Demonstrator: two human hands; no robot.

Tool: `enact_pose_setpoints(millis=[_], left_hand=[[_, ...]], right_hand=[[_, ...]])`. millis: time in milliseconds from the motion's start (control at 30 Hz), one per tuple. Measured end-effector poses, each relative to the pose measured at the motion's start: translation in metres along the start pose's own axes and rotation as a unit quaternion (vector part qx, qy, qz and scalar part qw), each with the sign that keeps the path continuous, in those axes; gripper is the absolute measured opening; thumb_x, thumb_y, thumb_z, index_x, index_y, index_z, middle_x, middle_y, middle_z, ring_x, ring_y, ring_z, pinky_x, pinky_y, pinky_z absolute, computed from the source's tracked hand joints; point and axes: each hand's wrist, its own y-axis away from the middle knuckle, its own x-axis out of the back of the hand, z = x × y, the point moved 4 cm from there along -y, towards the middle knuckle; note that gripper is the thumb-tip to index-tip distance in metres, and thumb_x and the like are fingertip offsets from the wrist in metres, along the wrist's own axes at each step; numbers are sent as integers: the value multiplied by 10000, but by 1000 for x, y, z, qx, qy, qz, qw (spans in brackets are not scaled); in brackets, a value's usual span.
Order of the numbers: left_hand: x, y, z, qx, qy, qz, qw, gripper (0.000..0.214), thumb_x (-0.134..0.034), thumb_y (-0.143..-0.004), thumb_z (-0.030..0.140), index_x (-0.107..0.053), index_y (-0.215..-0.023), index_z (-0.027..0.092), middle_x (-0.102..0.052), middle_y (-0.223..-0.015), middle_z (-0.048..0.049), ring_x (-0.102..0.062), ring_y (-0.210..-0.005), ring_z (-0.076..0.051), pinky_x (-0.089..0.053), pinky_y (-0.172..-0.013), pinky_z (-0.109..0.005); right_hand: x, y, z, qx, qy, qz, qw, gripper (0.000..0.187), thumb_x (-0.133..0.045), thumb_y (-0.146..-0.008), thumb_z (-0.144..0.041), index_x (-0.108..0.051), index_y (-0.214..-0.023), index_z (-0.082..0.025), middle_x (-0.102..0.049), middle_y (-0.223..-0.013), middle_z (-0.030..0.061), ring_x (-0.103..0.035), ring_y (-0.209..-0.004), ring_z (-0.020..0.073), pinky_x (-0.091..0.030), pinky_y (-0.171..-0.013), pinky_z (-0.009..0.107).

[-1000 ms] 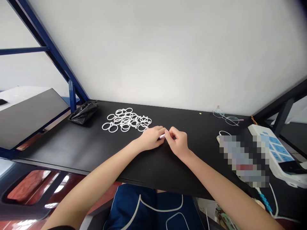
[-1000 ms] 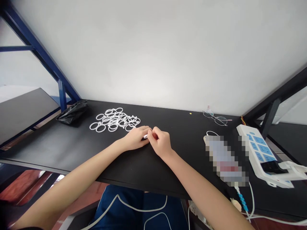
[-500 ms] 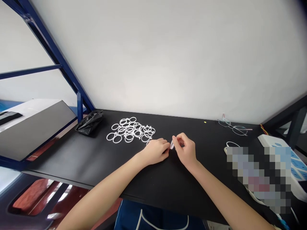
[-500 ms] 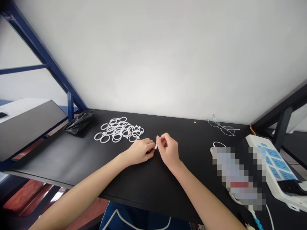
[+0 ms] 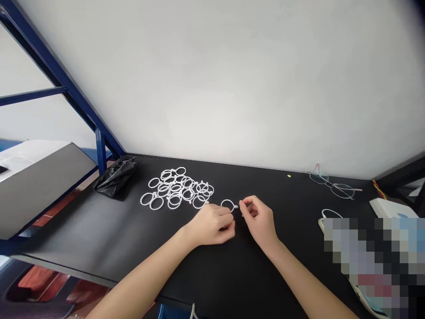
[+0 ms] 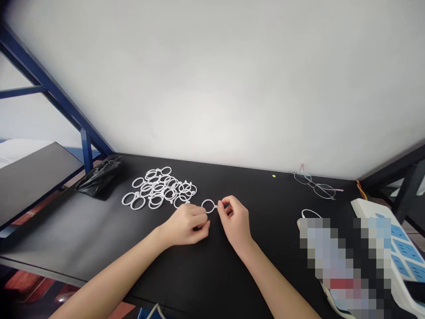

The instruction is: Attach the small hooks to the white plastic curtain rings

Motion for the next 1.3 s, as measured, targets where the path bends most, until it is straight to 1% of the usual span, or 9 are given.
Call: enact_pose_setpoints(millis=[67,133,167,233,367,700,867,1067,1300], left_hand=[[21,2,-23,79,-41,91,992,252,-465,-874,168,-507,-625,179,-516,-590,-2,-462,-545,-113,-362,-540,-243],[43,12,-57,231,-113,185,948,184,-469,-913,230,-610,-812,168,-634,-810,-73,-579,-796,-182,-465,-748,-299],[51,18,-74,293,-154,188,925,213,-476,-925,292,-637,-974,162,-648,-983,-119,-581,-966,-236,-459,-880,-371],[60,35,-106,423,-220,154,865,418,-452,-939,419,-580,-1258,182,-509,-1338,-188,-435,-1262,-355,-361,-1029,-525],[54,62,-142,560,-168,26,811,603,-336,-935,597,-449,-1428,270,-380,-1478,-188,-322,-1371,-415,-300,-1052,-623],[39,60,-140,424,-118,-51,896,522,-415,-921,565,-547,-1343,289,-368,-1518,-112,-349,-1371,-375,-328,-1068,-601],[33,55,-128,401,-127,-43,906,460,-477,-909,497,-573,-1297,269,-402,-1498,-109,-393,-1343,-354,-338,-1072,-579],[16,40,-95,332,-119,-58,934,441,-491,-911,468,-571,-1285,247,-422,-1484,-112,-434,-1308,-342,-380,-1048,-552],[-4,17,-38,298,-31,-90,950,509,-465,-923,526,-505,-1354,259,-358,-1529,-112,-323,-1404,-341,-301,-1111,-566]], right_hand=[[1,0,0,-16,-2,-1,1000,216,-561,-887,-373,-562,-760,-199,-589,-608,8,-574,-514,151,-431,-477,249],[2,0,-1,-28,-6,1,1000,223,-561,-884,-376,-570,-754,-196,-595,-620,13,-570,-514,148,-432,-477,247],[2,1,-1,-33,-10,2,999,225,-561,-883,-378,-574,-752,-196,-598,-624,16,-570,-514,147,-433,-477,247],[1,1,0,-40,-18,2,999,229,-562,-881,-386,-582,-757,-195,-600,-628,19,-577,-522,151,-438,-478,247],[0,2,2,-50,-33,-1,998,235,-564,-879,-400,-585,-766,-195,-591,-617,17,-596,-540,162,-452,-483,249],[1,1,2,-59,-39,-2,997,238,-566,-879,-405,-578,-766,-196,-566,-584,1,-575,-507,150,-445,-476,246],[2,0,3,-58,-40,0,997,235,-566,-878,-400,-580,-765,-195,-568,-587,1,-580,-510,151,-451,-475,248],[5,-3,-1,-32,-37,13,999,209,-554,-884,-370,-597,-778,-194,-648,-739,43,-624,-629,172,-487,-504,256],[10,-6,2,17,-9,38,999,143,-542,-900,-316,-618,-849,-206,-678,-885,58,-645,-840,220,-524,-800,386]])
